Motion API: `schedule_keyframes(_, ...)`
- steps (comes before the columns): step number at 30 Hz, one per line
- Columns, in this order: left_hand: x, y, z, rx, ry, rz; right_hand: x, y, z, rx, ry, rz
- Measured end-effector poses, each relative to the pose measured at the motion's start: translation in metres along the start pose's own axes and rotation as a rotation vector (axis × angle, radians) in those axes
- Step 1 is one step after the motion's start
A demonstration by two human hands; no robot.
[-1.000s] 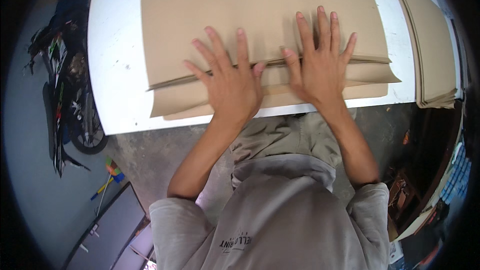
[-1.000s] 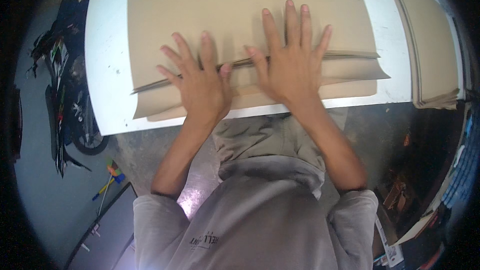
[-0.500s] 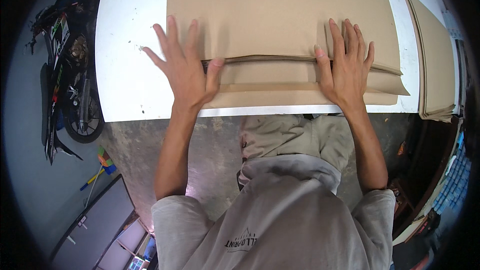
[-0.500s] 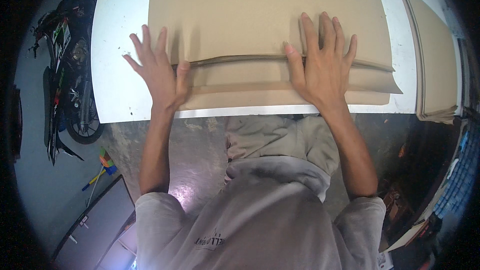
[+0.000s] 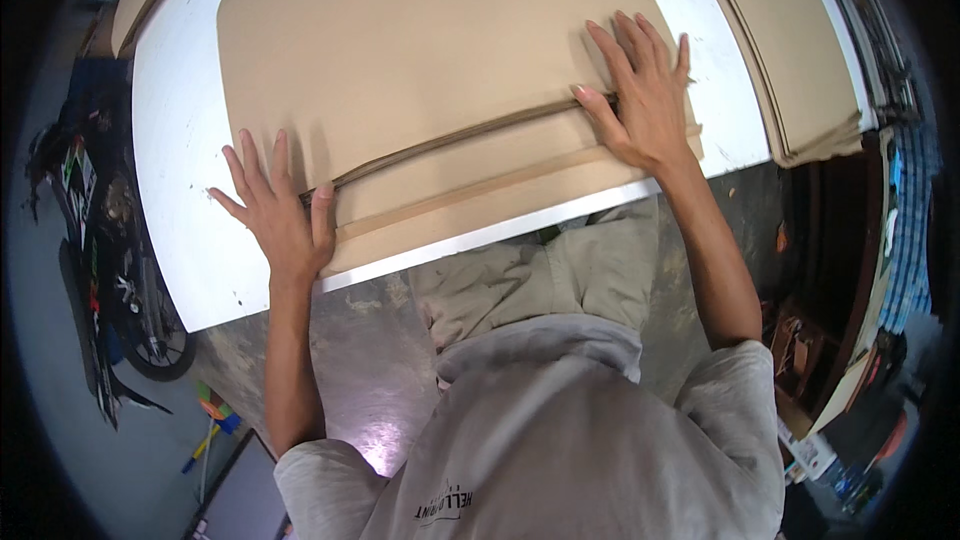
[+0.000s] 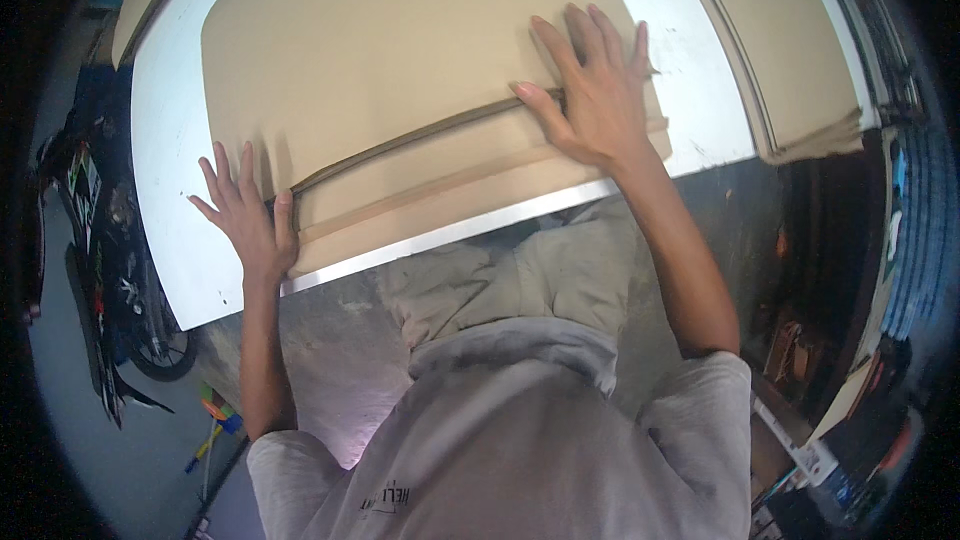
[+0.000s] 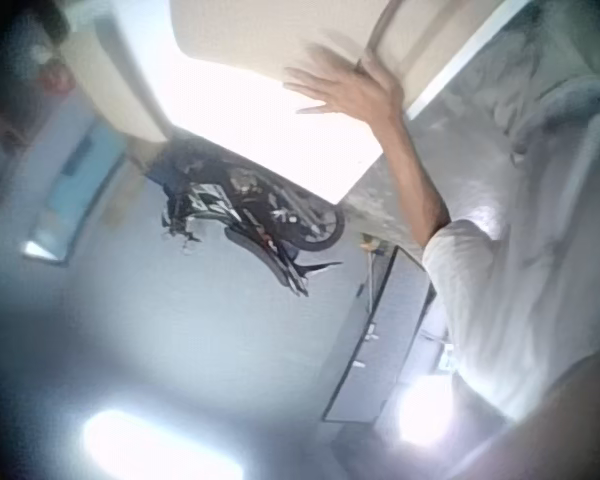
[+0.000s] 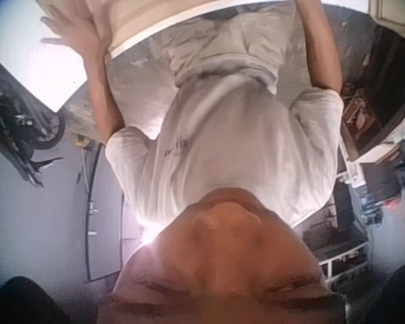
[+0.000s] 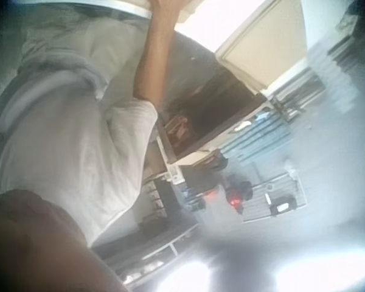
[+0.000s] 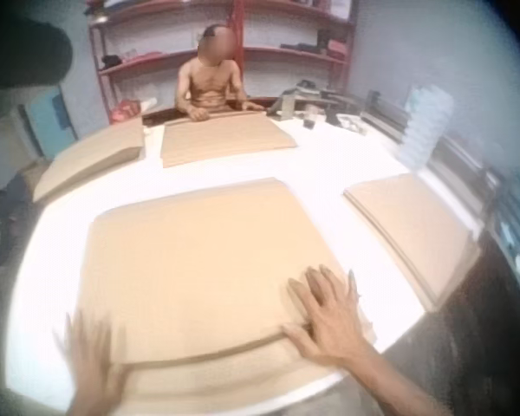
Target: The person folds large flat cardboard sheets in half on a white table, pressing the crease with both hands to flatten it. The folded pieces are stacked on the table as the process repeats.
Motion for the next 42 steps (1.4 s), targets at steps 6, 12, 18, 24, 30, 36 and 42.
schedule_keyframes(6,-0.001,0.001,0.001,-0.011,0.018,-0.020,0.027,-0.002,-0.005,0.276,-0.037,-0.058)
schedule_keyframes(12,0.013,-0.006,-0.005,-0.055,0.037,-0.065,0.074,-0.023,-0.043,0.086,0.173,-0.141)
schedule_keyframes(18,0.047,0.005,-0.118,-0.233,-0.439,-0.156,0.072,-0.080,-0.044,0.121,0.385,-0.039)
schedule_keyframes(24,0.003,0.046,-0.286,-0.340,-0.719,-0.017,0.062,-0.088,-0.043,0.189,0.326,-0.106)
schedule_keyframes(30,-0.004,0.067,-0.321,-0.275,-0.667,-0.021,0.062,-0.082,-0.048,0.113,0.412,-0.094)
schedule_keyframes(36,-0.016,0.079,-0.320,-0.177,-0.718,0.060,0.056,-0.058,-0.050,-0.026,0.383,0.120)
schedule_keyframes(42,-0.024,0.082,-0.323,-0.098,-0.751,0.191,0.043,-0.045,-0.059,-0.188,0.360,0.319)
Point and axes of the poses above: each hand's wrist, its own y-axis towards the middle knuckle, its own x-axis out of the back of the hand, z = x × y, the point moved 9 cm from there along y, towards the middle knuckle, and after that the axes turned 1 degree about x, right-handed, at the moved point
